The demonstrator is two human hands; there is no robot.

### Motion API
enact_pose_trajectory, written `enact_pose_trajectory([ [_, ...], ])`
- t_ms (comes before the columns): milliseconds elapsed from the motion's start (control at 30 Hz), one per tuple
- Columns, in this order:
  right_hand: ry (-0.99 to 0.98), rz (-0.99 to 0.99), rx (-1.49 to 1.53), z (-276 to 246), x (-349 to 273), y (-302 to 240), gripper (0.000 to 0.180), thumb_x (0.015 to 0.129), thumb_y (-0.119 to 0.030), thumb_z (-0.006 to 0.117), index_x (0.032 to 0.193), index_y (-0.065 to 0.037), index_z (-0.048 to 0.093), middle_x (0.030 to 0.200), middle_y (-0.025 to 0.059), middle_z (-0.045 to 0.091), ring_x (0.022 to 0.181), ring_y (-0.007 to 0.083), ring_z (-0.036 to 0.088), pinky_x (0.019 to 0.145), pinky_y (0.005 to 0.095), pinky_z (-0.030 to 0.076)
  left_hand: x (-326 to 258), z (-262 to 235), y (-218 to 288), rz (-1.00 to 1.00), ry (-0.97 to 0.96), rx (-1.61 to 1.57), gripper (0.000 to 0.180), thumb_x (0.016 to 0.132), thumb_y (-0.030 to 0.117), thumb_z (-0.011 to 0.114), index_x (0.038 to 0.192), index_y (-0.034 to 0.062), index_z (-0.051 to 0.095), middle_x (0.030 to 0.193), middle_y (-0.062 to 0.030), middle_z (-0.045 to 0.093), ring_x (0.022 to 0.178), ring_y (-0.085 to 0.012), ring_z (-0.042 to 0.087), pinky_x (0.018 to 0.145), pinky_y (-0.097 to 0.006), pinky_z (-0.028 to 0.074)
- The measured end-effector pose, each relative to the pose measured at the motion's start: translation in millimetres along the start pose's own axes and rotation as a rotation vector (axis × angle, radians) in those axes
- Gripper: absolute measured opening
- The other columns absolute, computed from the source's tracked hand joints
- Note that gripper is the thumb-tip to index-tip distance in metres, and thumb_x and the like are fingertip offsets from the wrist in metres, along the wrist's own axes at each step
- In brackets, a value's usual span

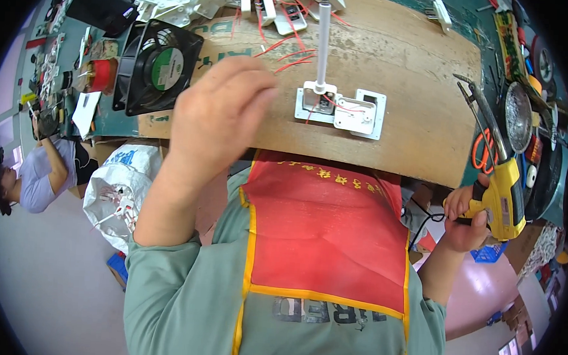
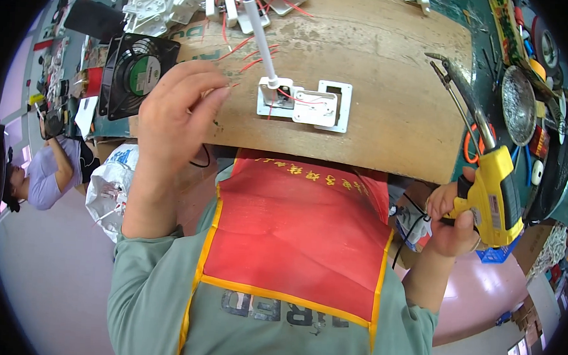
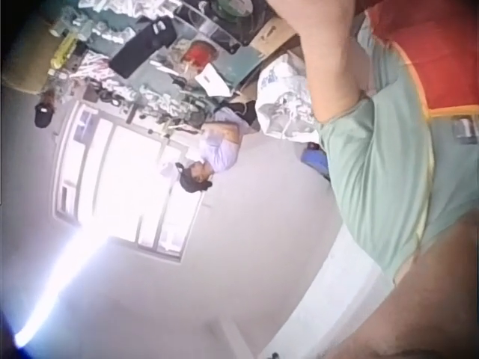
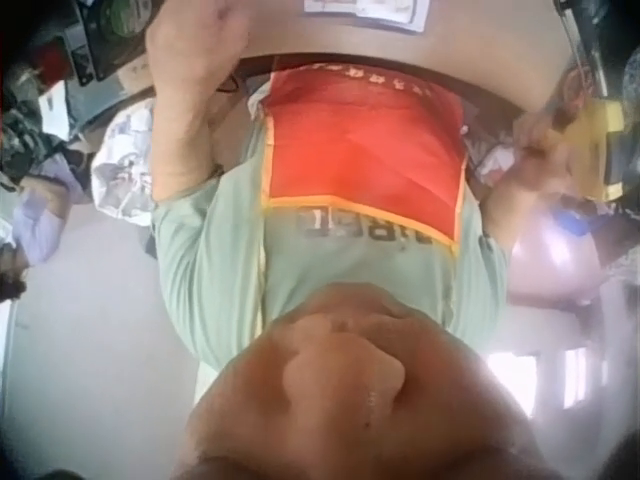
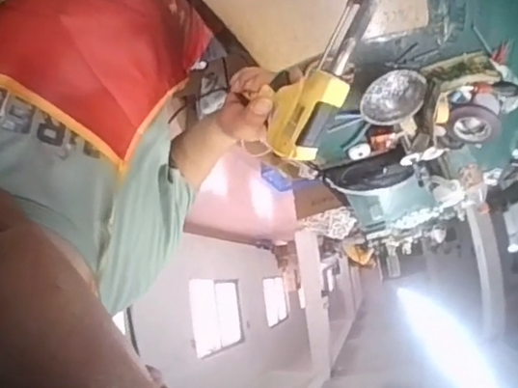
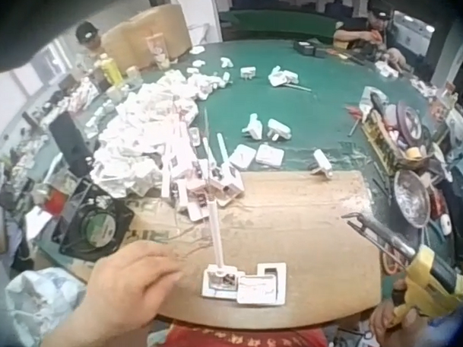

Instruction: Assembling light fixture components using a glue gun at a factory workbench.

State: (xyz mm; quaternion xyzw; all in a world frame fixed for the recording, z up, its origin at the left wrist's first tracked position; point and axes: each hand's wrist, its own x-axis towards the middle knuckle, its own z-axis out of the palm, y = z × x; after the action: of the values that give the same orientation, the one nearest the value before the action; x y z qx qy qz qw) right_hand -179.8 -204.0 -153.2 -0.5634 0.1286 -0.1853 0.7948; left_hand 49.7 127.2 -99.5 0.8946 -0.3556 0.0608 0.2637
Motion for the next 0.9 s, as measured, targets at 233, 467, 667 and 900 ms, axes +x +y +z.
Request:
enact_pose_trajectory([
  [233, -0.036, 0.048, -0.036, 11.6, 2.0, 3.7, 0.073, 0.089, -0.041, 0.068, 0.137, 0.007, 0.042, 0.068, 0.0026, 0.048, 0.050, 0.0113, 0.044, 0.047, 0.0259, 0.038, -25.2, -14.3, -28.7, -0.225, -0.268, 0.003, 0.010, 0.081, 0.010, 0.072, 0.089, 0.0051, 0.069, 0.095, -0.0076, 0.066, 0.087, -0.0285, 0.066, 0.074, -0.037, 0.053],
  [467, -0.054, 0.082, -0.062, 32.6, 3.6, 2.9, 0.073, 0.085, -0.041, 0.071, 0.134, 0.007, 0.045, 0.065, 0.0019, 0.048, 0.050, 0.0118, 0.045, 0.047, 0.0265, 0.039, -18.1, 14.1, -23.8, -0.313, -0.149, -0.033, 0.008, 0.083, 0.011, 0.071, 0.087, 0.0037, 0.068, 0.090, -0.0100, 0.061, 0.086, -0.0313, 0.063, 0.074, -0.041, 0.051],
  [667, -0.037, 0.143, -0.049, 34.0, -5.1, 5.9, 0.075, 0.083, -0.043, 0.074, 0.133, 0.006, 0.047, 0.064, 0.0012, 0.047, 0.051, 0.0123, 0.045, 0.046, 0.0270, 0.038, -15.9, 20.8, -23.1, -0.246, -0.149, 0.056, 0.009, 0.087, 0.010, 0.068, 0.090, 0.0009, 0.066, 0.093, -0.0113, 0.061, 0.089, -0.0325, 0.061, 0.078, -0.040, 0.050],
  [900, -0.019, 0.147, -0.076, 39.2, -9.7, 4.9, 0.077, 0.082, -0.045, 0.076, 0.132, 0.006, 0.047, 0.063, 0.0008, 0.047, 0.050, 0.0123, 0.045, 0.046, 0.0267, 0.038, -18.4, 24.2, -20.3, -0.048, 0.020, 0.042, 0.010, 0.085, 0.005, 0.068, 0.094, 0.0036, 0.062, 0.093, -0.0115, 0.065, 0.087, -0.0333, 0.062, 0.078, -0.042, 0.047],
])
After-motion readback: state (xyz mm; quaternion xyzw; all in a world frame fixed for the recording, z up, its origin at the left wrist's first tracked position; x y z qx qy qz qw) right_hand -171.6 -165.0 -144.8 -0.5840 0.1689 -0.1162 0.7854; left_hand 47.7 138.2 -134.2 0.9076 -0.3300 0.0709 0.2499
